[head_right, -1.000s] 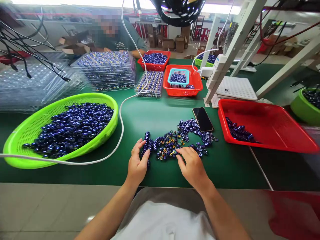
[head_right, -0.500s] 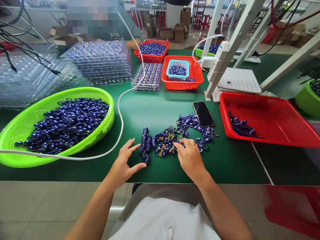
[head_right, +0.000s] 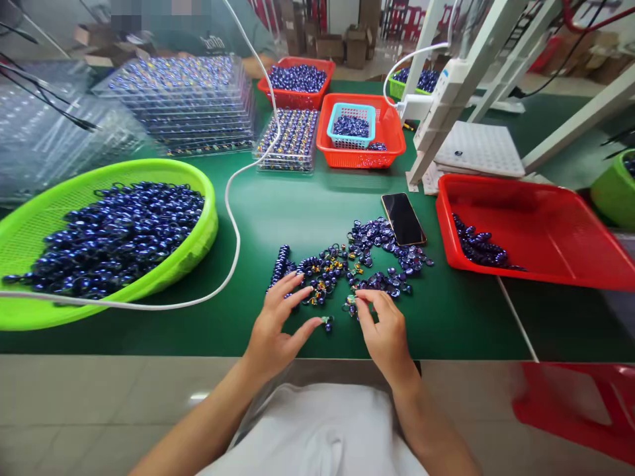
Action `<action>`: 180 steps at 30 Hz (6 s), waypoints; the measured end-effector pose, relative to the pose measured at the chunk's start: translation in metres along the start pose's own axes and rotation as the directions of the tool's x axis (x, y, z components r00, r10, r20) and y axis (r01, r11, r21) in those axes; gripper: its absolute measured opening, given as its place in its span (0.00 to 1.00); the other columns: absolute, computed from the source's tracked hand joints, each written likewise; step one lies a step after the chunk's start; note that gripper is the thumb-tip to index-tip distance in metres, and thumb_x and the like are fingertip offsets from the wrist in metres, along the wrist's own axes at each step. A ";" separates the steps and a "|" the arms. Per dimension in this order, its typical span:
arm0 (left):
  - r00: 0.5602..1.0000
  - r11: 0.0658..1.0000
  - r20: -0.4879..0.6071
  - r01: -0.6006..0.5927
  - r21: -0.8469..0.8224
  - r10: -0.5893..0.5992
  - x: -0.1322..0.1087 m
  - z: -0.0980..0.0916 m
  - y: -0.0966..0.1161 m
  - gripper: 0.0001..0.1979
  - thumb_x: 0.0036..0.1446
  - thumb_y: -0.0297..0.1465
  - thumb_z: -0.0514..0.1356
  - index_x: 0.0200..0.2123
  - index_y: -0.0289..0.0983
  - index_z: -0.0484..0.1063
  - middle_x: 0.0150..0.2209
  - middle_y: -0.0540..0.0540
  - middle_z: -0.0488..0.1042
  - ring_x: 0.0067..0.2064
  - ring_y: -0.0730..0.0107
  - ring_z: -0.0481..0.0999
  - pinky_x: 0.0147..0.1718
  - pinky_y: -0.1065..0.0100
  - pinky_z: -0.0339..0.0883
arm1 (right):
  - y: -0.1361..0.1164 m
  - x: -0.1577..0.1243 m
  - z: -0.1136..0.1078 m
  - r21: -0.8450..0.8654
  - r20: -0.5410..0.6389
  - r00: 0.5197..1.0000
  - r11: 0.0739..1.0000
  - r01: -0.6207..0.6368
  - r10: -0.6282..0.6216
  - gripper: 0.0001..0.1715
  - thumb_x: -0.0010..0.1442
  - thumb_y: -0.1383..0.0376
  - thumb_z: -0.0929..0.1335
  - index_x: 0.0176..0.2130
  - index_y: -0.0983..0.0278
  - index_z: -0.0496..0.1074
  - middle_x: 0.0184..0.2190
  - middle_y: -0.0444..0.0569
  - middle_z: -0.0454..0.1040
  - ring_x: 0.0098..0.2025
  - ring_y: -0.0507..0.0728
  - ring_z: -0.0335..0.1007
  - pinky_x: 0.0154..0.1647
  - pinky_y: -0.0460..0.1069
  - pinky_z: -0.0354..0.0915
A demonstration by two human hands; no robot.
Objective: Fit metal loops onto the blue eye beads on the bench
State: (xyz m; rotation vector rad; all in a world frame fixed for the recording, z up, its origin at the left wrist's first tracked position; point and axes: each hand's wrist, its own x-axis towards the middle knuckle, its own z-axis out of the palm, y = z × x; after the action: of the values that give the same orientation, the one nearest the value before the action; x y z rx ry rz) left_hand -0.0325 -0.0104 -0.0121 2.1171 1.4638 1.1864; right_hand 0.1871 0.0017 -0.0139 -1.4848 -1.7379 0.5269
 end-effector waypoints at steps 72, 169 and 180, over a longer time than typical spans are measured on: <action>0.609 0.071 0.696 0.770 -0.634 -0.380 0.016 0.010 0.031 0.11 0.47 0.31 0.73 0.35 0.33 0.80 0.28 0.47 0.79 0.28 0.74 0.76 0.32 0.71 0.71 | -0.005 -0.018 -0.011 0.205 0.001 0.884 0.866 0.457 -0.467 0.30 0.58 0.75 0.70 0.56 0.51 0.70 0.40 0.49 0.72 0.41 0.58 0.70 0.42 0.56 0.69; 0.956 0.758 0.229 0.286 -0.587 -0.185 0.008 0.022 0.017 0.12 0.55 0.24 0.67 0.44 0.37 0.75 0.42 0.45 0.74 0.40 0.70 0.79 0.40 0.68 0.78 | -0.015 -0.026 -0.007 0.292 0.181 0.909 0.903 0.314 -0.375 0.14 0.60 0.76 0.67 0.43 0.61 0.68 0.46 0.53 0.73 0.50 0.59 0.71 0.51 0.56 0.70; 0.810 0.419 0.422 0.575 -0.703 -0.407 0.019 0.020 0.018 0.12 0.45 0.25 0.73 0.37 0.37 0.82 0.35 0.46 0.78 0.37 0.69 0.78 0.39 0.68 0.76 | -0.018 -0.022 -0.008 0.420 0.162 0.942 0.885 0.203 -0.293 0.14 0.60 0.77 0.67 0.42 0.60 0.68 0.47 0.51 0.76 0.49 0.57 0.72 0.51 0.55 0.69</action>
State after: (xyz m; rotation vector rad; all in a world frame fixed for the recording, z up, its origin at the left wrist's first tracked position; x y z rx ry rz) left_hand -0.0039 0.0022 -0.0040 1.0015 1.0127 1.0607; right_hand 0.1827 -0.0253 -0.0024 -0.9265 -1.8221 0.8762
